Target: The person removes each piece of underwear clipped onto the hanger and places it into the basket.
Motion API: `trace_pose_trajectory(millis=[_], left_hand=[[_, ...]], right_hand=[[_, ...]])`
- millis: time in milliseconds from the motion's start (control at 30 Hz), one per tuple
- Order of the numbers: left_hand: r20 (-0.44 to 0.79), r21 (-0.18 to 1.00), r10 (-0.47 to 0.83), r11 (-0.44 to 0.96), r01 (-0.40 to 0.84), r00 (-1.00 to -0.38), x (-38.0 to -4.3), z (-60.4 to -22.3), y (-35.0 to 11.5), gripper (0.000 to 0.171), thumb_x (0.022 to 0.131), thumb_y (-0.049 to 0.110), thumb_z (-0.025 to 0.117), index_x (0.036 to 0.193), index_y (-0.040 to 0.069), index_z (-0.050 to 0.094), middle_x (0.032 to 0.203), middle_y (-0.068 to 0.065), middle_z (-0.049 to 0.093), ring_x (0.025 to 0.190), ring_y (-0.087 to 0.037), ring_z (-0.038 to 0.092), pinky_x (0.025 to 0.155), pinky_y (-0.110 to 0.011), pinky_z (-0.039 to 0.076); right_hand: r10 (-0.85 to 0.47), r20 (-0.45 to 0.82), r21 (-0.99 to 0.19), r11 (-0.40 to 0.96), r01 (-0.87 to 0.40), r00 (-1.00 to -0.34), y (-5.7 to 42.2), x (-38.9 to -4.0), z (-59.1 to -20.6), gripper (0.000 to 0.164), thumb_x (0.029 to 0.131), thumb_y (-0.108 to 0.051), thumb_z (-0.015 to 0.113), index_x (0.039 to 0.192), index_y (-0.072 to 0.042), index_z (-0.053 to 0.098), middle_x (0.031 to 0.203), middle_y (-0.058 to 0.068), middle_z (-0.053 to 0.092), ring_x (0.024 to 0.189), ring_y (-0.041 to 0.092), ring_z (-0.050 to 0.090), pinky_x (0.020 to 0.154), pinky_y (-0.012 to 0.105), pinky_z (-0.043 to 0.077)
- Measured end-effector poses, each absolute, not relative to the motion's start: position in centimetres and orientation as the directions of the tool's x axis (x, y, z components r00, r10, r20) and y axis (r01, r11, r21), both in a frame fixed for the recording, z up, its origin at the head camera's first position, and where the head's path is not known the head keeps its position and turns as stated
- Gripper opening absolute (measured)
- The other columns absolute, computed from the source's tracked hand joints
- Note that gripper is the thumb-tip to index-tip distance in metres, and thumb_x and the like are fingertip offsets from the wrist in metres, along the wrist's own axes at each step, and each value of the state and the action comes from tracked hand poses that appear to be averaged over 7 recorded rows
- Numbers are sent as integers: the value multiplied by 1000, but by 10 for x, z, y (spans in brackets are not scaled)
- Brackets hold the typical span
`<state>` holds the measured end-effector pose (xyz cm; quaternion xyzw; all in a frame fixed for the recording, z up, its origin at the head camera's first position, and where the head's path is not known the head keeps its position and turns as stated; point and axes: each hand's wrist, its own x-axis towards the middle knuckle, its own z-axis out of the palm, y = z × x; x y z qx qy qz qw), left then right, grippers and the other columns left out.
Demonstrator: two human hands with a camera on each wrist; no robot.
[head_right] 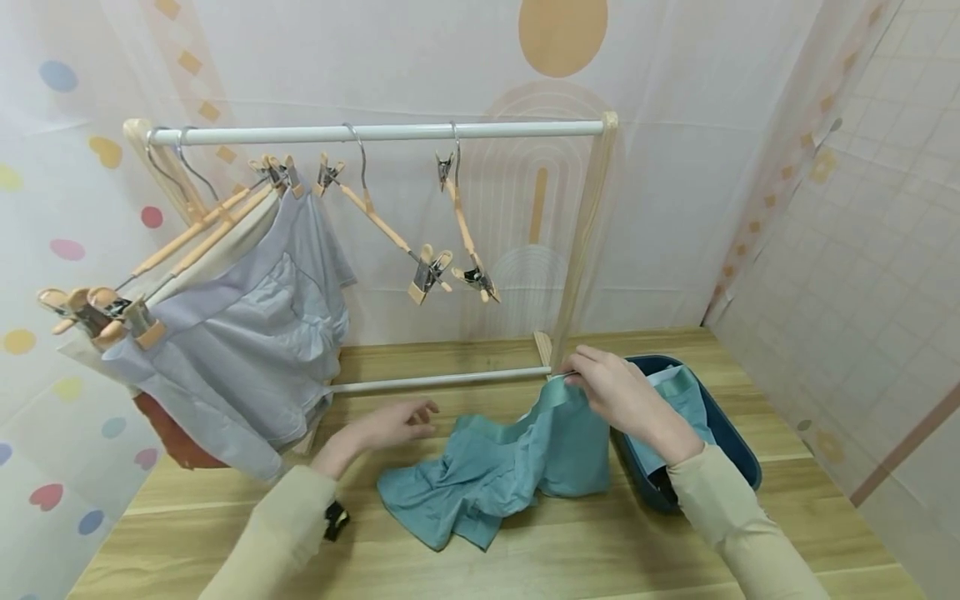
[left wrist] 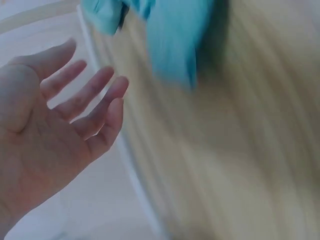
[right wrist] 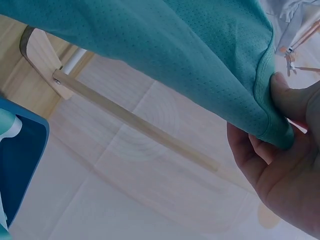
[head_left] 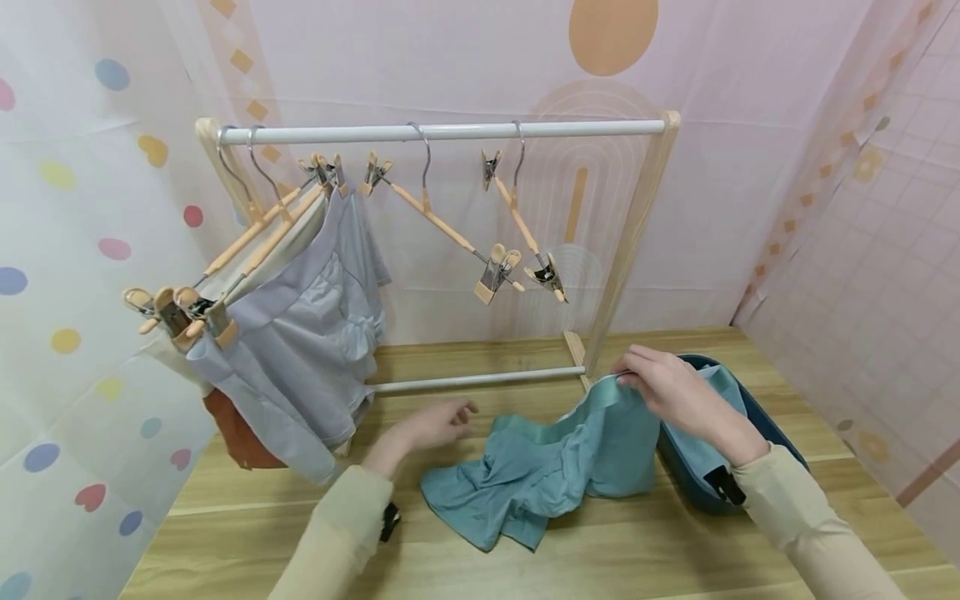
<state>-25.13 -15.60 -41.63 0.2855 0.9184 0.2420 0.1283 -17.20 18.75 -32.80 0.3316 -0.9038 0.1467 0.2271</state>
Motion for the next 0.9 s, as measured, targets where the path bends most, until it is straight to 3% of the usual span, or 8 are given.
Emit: trace_pose_trajectory(millis=[200,433,467,533,567,667,733,900], left_hand=[[-119,578,510,733,358,-852,-261,-434,-116,42,96,23,56,125,-7,51,111,-21,64,104,-31,62,92,-44,49],[-135,572,516,738,359,-846,-257,-436,-108,36,83,11,71,112,-8,59,102,-16,64,94,-25,60,86,-40,50],[-140,585,526,728,359,-839,-256,-435,-110,32,83,9,71,109,-7,61,92,-13,64,86,-22,60,79,-37,51],[-156,624,554,697,353,-818,-256,-432,-116,12,84,7,67,89,-3,63,74,-5,59,69,-16,54,64,-29,47],[-162,642,571,680,354,-805,-256,-430,-120,9,85,5,66,79,0,61,65,-1,52,61,-13,48,57,-26,42],[-159,673,619,638,375,-769,-255,-420,-131,32,86,4,61,61,12,43,55,6,28,52,-8,27,51,-21,25],[-144,673,628,629,390,-765,-253,-411,-139,36,88,6,59,61,14,36,56,6,28,53,-8,28,52,-21,26],[-83,640,606,641,425,-791,-248,-384,-158,22,90,14,60,73,6,50,62,3,38,56,-10,34,55,-23,30]], right_hand=[[-521,496,-133,745,-654,-695,186,-166,-327,11,89,-1,61,94,-9,65,89,1,64,75,12,63,65,25,51],[-499,481,-122,776,-618,-721,185,-158,-323,10,89,-2,61,94,-10,65,89,0,64,74,11,63,64,25,50],[-496,480,-122,779,-615,-724,186,-157,-323,10,89,-2,61,94,-10,65,90,1,65,75,12,64,65,26,50],[-492,482,-119,783,-611,-724,187,-155,-322,10,89,-2,62,95,-9,66,90,1,65,76,13,64,65,26,51],[-490,484,-119,784,-609,-725,188,-154,-321,10,88,-2,62,95,-9,66,91,1,65,76,13,64,65,26,51],[-481,494,-118,788,-604,-724,192,-151,-320,10,88,-3,63,95,-9,67,90,1,65,77,14,65,67,28,51],[-477,505,-116,788,-604,-719,194,-149,-318,10,86,-3,65,94,-9,67,89,1,66,77,14,65,67,28,52],[-476,520,-113,784,-610,-709,202,-146,-314,12,82,-1,69,92,-8,68,85,1,66,75,14,65,66,28,53]])
